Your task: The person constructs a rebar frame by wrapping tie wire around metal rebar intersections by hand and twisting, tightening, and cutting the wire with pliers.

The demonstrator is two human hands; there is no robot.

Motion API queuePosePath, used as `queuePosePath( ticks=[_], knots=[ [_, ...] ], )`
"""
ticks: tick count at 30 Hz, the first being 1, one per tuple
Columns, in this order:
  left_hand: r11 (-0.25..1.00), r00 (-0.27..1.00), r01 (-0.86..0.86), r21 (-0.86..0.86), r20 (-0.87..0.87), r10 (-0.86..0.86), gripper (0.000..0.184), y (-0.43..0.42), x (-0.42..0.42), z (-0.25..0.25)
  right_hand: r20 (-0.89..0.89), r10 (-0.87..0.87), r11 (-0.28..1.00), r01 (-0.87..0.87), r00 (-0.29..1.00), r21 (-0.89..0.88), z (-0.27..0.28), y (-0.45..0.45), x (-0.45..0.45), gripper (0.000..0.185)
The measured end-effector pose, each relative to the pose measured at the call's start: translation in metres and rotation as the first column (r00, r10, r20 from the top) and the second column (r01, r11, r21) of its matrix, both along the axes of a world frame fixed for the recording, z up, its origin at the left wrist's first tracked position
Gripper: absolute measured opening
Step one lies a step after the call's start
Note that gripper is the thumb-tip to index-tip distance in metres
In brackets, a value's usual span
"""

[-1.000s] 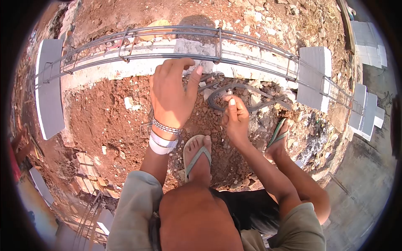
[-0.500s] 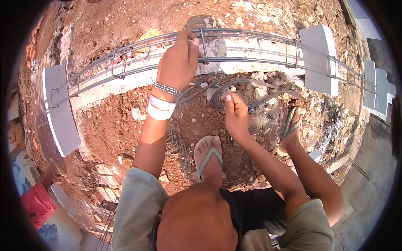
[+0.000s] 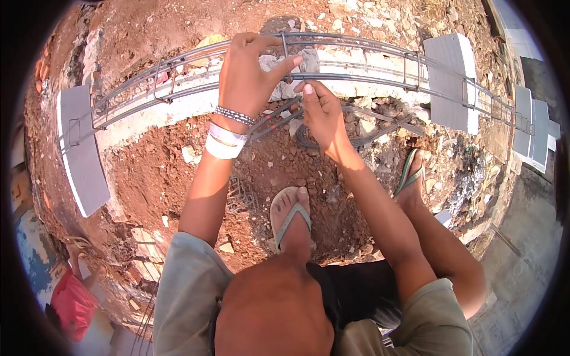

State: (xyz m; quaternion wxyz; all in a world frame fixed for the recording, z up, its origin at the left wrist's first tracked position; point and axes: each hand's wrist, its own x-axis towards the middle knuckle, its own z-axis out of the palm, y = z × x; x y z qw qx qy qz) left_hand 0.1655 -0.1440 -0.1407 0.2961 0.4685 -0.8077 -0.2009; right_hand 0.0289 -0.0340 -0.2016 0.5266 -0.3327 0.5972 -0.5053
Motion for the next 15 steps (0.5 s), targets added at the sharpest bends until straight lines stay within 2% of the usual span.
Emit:
queuePosePath(
  ticks=[3, 6, 9, 13, 15],
  knots=[
    [0.996, 0.996, -0.083, 0.013, -0.031, 0.084, 0.036, 0.003, -0.006, 0.006, 0.004, 0.021, 1.0, -0.021, 1.0, -0.014, -0.001, -0.009, -0.001, 0.035],
    [0.959, 0.948, 0.074, 0.273, -0.318, 0.017, 0.035, -0.012, -0.001, -0.01, 0.05, 0.041, 0.999, -0.042, 0.998, 0.013, -0.003, -0.012, -0.001, 0.035],
    [0.88, 0.881, 0.134, 0.455, -0.461, 0.103, 0.029, -0.013, 0.003, -0.012, 0.049, 0.017, 1.0, -0.016, 0.999, -0.024, -0.006, -0.015, 0.002, 0.035],
    [0.957, 0.83, 0.131, 0.259, -0.556, 0.037, 0.02, 0.004, 0.005, -0.017, 0.016, -0.059, 0.997, 0.059, 0.998, -0.041, -0.005, -0.014, 0.013, 0.033],
    [0.973, 0.82, 0.101, 0.209, -0.571, 0.038, 0.017, 0.017, 0.005, -0.021, -0.136, -0.102, 0.993, 0.092, 0.985, -0.076, -0.004, -0.014, 0.019, 0.033]
  ],
)
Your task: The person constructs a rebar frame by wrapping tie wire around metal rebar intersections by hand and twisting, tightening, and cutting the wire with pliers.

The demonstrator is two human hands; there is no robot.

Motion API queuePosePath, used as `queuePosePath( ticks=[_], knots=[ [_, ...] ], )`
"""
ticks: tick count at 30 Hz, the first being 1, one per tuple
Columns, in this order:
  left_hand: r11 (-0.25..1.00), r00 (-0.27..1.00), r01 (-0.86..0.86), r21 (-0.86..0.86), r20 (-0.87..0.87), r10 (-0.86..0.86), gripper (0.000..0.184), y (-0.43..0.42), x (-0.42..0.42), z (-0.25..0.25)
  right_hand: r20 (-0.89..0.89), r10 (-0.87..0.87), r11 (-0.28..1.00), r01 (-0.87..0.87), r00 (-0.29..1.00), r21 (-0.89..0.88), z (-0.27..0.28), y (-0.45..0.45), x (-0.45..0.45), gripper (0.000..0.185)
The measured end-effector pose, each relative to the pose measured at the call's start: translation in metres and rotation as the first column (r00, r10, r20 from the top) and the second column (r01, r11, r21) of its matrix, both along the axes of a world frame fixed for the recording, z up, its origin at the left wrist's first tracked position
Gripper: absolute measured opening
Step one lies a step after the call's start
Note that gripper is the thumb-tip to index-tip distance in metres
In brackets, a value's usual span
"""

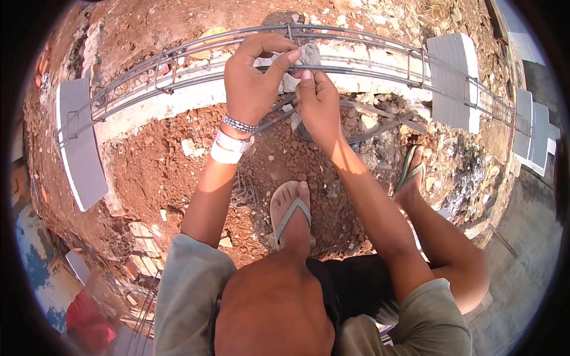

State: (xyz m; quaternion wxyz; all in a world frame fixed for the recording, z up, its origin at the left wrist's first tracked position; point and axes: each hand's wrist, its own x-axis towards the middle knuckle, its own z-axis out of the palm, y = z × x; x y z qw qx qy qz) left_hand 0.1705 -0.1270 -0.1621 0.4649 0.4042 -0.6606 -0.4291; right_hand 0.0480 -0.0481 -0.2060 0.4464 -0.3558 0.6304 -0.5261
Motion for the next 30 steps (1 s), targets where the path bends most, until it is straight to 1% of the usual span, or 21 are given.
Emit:
queuePosePath(
  ticks=[3, 4, 7, 9, 10, 12, 15, 16, 19, 22, 25, 26, 28, 29, 30],
  knots=[
    [0.999, 0.991, -0.045, 0.016, -0.125, 0.047, 0.015, 0.011, 0.002, -0.009, -0.212, -0.047, 0.999, 0.046, 0.976, -0.008, 0.001, -0.002, 0.005, 0.032],
    [0.999, 0.996, -0.038, -0.01, -0.08, 0.037, 0.015, 0.012, 0.004, -0.009, -0.28, -0.056, 0.998, 0.056, 0.958, -0.009, 0.002, -0.004, 0.006, 0.031],
    [0.997, 0.998, 0.002, -0.075, 0.055, 0.002, 0.013, 0.014, 0.011, 0.003, 0.012, -0.089, 0.993, 0.088, 0.996, 0.079, 0.017, -0.002, 0.011, 0.029],
    [0.994, 0.988, 0.06, -0.097, 0.146, -0.046, 0.014, 0.013, 0.015, 0.017, 0.159, -0.093, 0.995, 0.085, 0.983, 0.059, 0.017, -0.002, 0.011, 0.026],
    [0.996, 0.993, 0.083, -0.046, 0.092, -0.078, 0.016, 0.01, 0.017, 0.018, 0.23, -0.096, 0.995, 0.088, 0.968, 0.048, 0.017, -0.003, 0.01, 0.025],
    [0.988, 0.99, 0.14, 0.061, -0.019, -0.139, 0.019, 0.005, 0.024, 0.018, 0.284, -0.095, 0.995, 0.085, 0.954, 0.047, 0.019, -0.003, 0.01, 0.024],
    [0.962, 0.946, 0.243, 0.122, 0.19, -0.263, 0.023, -0.005, 0.033, 0.021, 0.38, -0.097, 0.995, 0.08, 0.92, 0.059, 0.025, 0.001, 0.012, 0.024],
    [0.937, 0.923, 0.307, 0.167, 0.189, -0.336, 0.021, -0.011, 0.037, 0.022, 0.414, -0.096, 0.995, 0.077, 0.905, 0.063, 0.027, 0.001, 0.013, 0.024],
    [0.905, 0.921, 0.297, 0.304, 0.157, -0.356, 0.025, -0.023, 0.037, 0.029, 0.538, -0.106, 0.994, 0.107, 0.836, 0.03, 0.033, 0.001, 0.02, 0.027],
    [0.846, 0.877, 0.334, 0.416, 0.192, -0.441, 0.03, -0.041, 0.036, 0.042, 0.705, -0.076, 0.995, 0.096, 0.705, 0.012, 0.031, -0.004, 0.019, 0.028],
    [0.731, 0.743, 0.45, 0.512, 0.239, -0.625, 0.037, -0.064, 0.037, 0.048, 0.763, -0.086, 0.996, 0.052, 0.641, 0.069, 0.026, -0.008, 0.027, 0.023],
    [0.709, 0.698, 0.431, 0.559, 0.291, -0.654, 0.045, -0.068, 0.036, 0.055, 0.762, -0.062, 0.998, 0.025, 0.645, 0.059, 0.024, -0.007, 0.025, 0.022],
    [0.672, 0.706, 0.406, 0.62, 0.254, -0.661, 0.049, -0.073, 0.032, 0.05, 0.753, -0.012, 0.999, -0.025, 0.658, 0.037, 0.022, -0.006, 0.019, 0.019],
    [0.652, 0.713, 0.389, 0.651, 0.235, -0.66, 0.051, -0.076, 0.03, 0.047, 0.721, -0.008, 0.999, -0.033, 0.693, 0.043, 0.02, -0.005, 0.016, 0.019],
    [0.517, 0.494, 0.522, 0.679, 0.254, -0.831, 0.053, -0.085, 0.025, 0.055, 0.689, -0.003, 0.998, -0.043, 0.725, 0.049, 0.022, -0.005, 0.016, 0.019]
  ],
)
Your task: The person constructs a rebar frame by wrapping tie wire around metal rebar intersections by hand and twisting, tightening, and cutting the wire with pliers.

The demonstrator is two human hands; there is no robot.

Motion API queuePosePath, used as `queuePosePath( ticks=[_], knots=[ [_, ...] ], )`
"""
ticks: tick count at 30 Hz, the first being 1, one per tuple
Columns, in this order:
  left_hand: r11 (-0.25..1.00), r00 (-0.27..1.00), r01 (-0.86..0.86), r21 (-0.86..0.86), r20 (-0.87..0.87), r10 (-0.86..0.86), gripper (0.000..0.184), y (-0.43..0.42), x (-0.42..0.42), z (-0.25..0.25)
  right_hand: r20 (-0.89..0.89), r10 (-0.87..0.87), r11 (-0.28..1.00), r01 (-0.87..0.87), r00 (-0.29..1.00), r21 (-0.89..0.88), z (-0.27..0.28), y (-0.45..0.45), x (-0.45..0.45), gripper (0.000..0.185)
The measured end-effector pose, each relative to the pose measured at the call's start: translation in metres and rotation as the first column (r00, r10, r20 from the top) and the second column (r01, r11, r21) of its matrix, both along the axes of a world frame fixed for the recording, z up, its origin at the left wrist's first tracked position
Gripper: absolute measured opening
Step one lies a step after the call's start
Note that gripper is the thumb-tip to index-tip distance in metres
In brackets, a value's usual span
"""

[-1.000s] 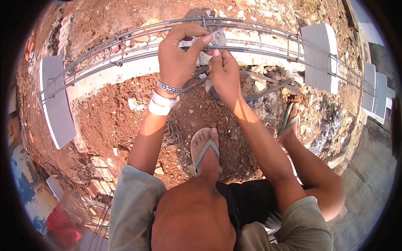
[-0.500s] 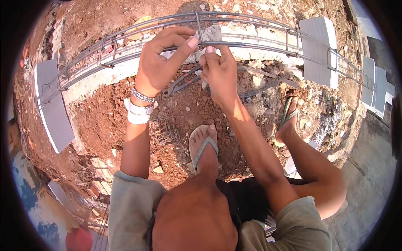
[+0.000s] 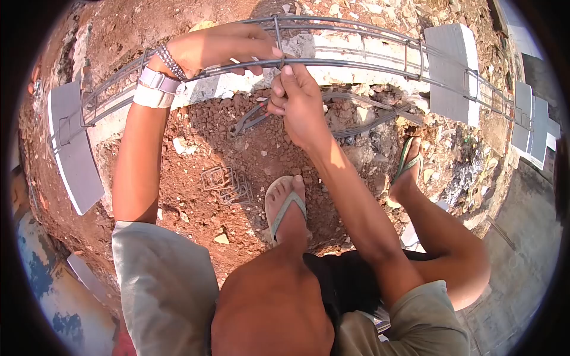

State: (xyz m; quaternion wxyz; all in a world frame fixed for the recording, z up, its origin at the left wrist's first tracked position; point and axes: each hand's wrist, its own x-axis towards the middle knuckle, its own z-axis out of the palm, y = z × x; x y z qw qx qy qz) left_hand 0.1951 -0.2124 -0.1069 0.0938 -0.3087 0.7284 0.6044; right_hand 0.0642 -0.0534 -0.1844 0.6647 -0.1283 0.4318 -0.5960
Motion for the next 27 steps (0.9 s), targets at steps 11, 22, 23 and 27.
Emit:
queuePosePath(
  ticks=[11, 22, 23, 27],
  knots=[
    [0.983, 0.993, 0.039, -0.178, -0.1, -0.058, 0.081, 0.007, 0.008, -0.009, 0.045, -0.021, 1.0, 0.021, 0.999, 0.005, 0.035, -0.002, 0.004, 0.015],
    [0.833, 0.957, 0.291, -0.471, 0.136, -0.258, 0.059, 0.003, -0.005, 0.007, -0.251, 0.062, 0.996, -0.075, 0.966, -0.041, 0.024, 0.001, -0.009, 0.037],
    [0.803, 0.961, 0.274, -0.529, 0.13, -0.242, 0.056, 0.004, -0.003, 0.003, -0.255, 0.06, 0.997, -0.069, 0.965, -0.027, 0.025, 0.001, -0.008, 0.037],
    [0.545, 0.951, 0.235, -0.805, 0.075, -0.3, 0.036, 0.005, 0.005, -0.02, -0.236, 0.046, 0.999, -0.049, 0.971, -0.007, 0.027, 0.0, -0.006, 0.036]
  ],
)
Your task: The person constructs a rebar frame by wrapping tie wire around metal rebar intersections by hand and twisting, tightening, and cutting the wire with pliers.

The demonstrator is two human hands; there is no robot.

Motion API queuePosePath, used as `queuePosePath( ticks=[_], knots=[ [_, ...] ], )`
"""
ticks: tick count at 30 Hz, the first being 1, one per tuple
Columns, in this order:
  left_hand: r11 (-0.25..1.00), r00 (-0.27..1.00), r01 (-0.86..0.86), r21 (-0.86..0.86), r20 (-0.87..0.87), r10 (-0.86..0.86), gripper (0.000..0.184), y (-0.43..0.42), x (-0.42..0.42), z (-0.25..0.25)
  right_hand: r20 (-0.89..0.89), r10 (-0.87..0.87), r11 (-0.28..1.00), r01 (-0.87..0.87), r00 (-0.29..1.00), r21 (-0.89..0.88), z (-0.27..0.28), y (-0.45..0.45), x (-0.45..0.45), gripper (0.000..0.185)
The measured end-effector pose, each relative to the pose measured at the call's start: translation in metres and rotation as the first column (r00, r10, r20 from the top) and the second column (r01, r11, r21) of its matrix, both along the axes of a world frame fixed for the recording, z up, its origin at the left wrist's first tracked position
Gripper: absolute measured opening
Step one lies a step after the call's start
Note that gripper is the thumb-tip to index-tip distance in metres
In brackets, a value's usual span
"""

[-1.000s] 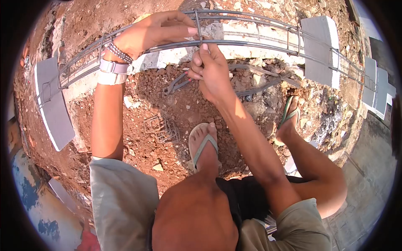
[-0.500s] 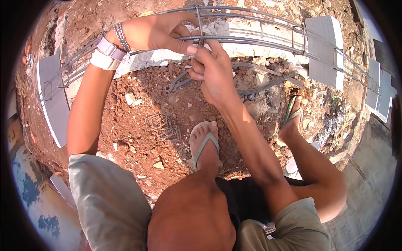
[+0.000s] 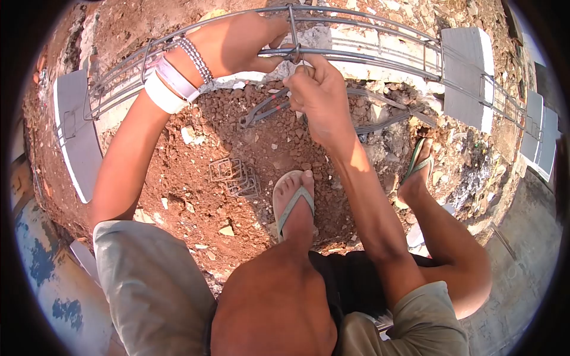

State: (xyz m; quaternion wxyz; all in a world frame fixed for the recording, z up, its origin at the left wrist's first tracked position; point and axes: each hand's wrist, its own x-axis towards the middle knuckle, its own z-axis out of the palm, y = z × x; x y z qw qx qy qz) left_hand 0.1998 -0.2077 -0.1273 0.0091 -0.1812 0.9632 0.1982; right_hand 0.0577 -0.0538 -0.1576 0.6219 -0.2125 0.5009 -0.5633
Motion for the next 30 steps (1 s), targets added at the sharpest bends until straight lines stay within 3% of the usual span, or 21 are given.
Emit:
queuePosePath(
  ticks=[1, 4, 5, 7, 10, 11, 14, 15, 18, 21, 22, 25, 28, 30],
  knots=[
    [0.992, 0.997, 0.052, -0.111, -0.047, -0.058, 0.03, 0.0, 0.0, -0.002, 0.014, -0.004, 1.0, 0.004, 1.0, 0.0, 0.0, 0.0, 0.0, 0.035],
    [0.99, 0.994, -0.048, -0.131, 0.093, 0.06, 0.023, 0.009, 0.0, 0.004, -0.033, 0.023, 1.0, -0.023, 0.999, 0.008, -0.006, -0.001, -0.004, 0.039],
    [0.981, 0.974, -0.179, 0.076, 0.152, 0.166, 0.024, 0.013, -0.003, 0.009, -0.014, 0.021, 1.0, -0.021, 1.0, -0.004, -0.007, -0.001, -0.003, 0.038],
    [0.785, 0.892, -0.437, 0.438, 0.324, 0.316, 0.028, 0.021, -0.012, 0.021, 0.025, 0.014, 1.0, -0.013, 1.0, -0.025, -0.007, 0.0, -0.002, 0.036],
    [0.713, 0.958, -0.282, 0.642, 0.143, 0.25, 0.03, 0.007, 0.002, 0.001, 0.041, 0.024, 1.0, -0.024, 0.999, 0.004, -0.006, 0.002, -0.003, 0.035],
    [0.697, 0.955, -0.298, 0.653, 0.217, 0.204, 0.032, -0.004, 0.005, 0.003, 0.049, 0.032, 0.999, -0.033, 0.998, 0.019, -0.006, 0.002, -0.004, 0.033],
    [0.423, 0.881, -0.394, 0.816, 0.203, 0.428, 0.034, -0.007, 0.011, -0.008, 0.046, 0.049, 0.998, -0.051, 0.998, 0.038, -0.006, 0.003, -0.003, 0.027],
    [0.391, 0.856, -0.442, 0.807, 0.249, 0.454, 0.033, -0.007, 0.01, -0.01, 0.023, 0.05, 0.998, -0.051, 0.998, 0.032, -0.005, 0.004, -0.003, 0.025],
    [0.548, 0.894, -0.441, 0.711, 0.292, 0.341, 0.033, -0.011, 0.004, -0.011, -0.172, 0.089, 0.995, -0.094, 0.981, -0.021, -0.007, 0.002, -0.002, 0.022],
    [0.689, 0.858, -0.433, 0.581, 0.032, 0.512, 0.035, 0.008, 0.002, -0.023, -0.298, 0.1, 0.994, -0.108, 0.949, -0.01, -0.006, 0.003, 0.002, 0.022],
    [0.704, 0.866, -0.417, 0.575, 0.017, 0.5, 0.034, 0.007, 0.001, -0.024, -0.317, 0.101, 0.994, -0.106, 0.943, 0.002, -0.004, 0.004, 0.005, 0.023],
    [0.731, 0.863, -0.422, 0.536, -0.01, 0.506, 0.033, 0.008, -0.002, -0.026, -0.192, -0.081, 0.996, 0.074, 0.978, -0.043, 0.0, 0.009, 0.013, 0.024],
    [0.73, 0.795, -0.508, 0.457, -0.076, 0.601, 0.031, 0.019, -0.008, -0.027, 0.099, -0.126, 0.988, 0.117, 0.987, 0.098, -0.006, 0.003, 0.012, 0.026],
    [0.72, 0.716, -0.565, 0.403, -0.194, 0.671, 0.03, 0.037, -0.011, -0.03, -0.029, -0.058, 0.996, 0.059, 0.998, 0.063, -0.006, 0.0, 0.006, 0.026]
  ],
)
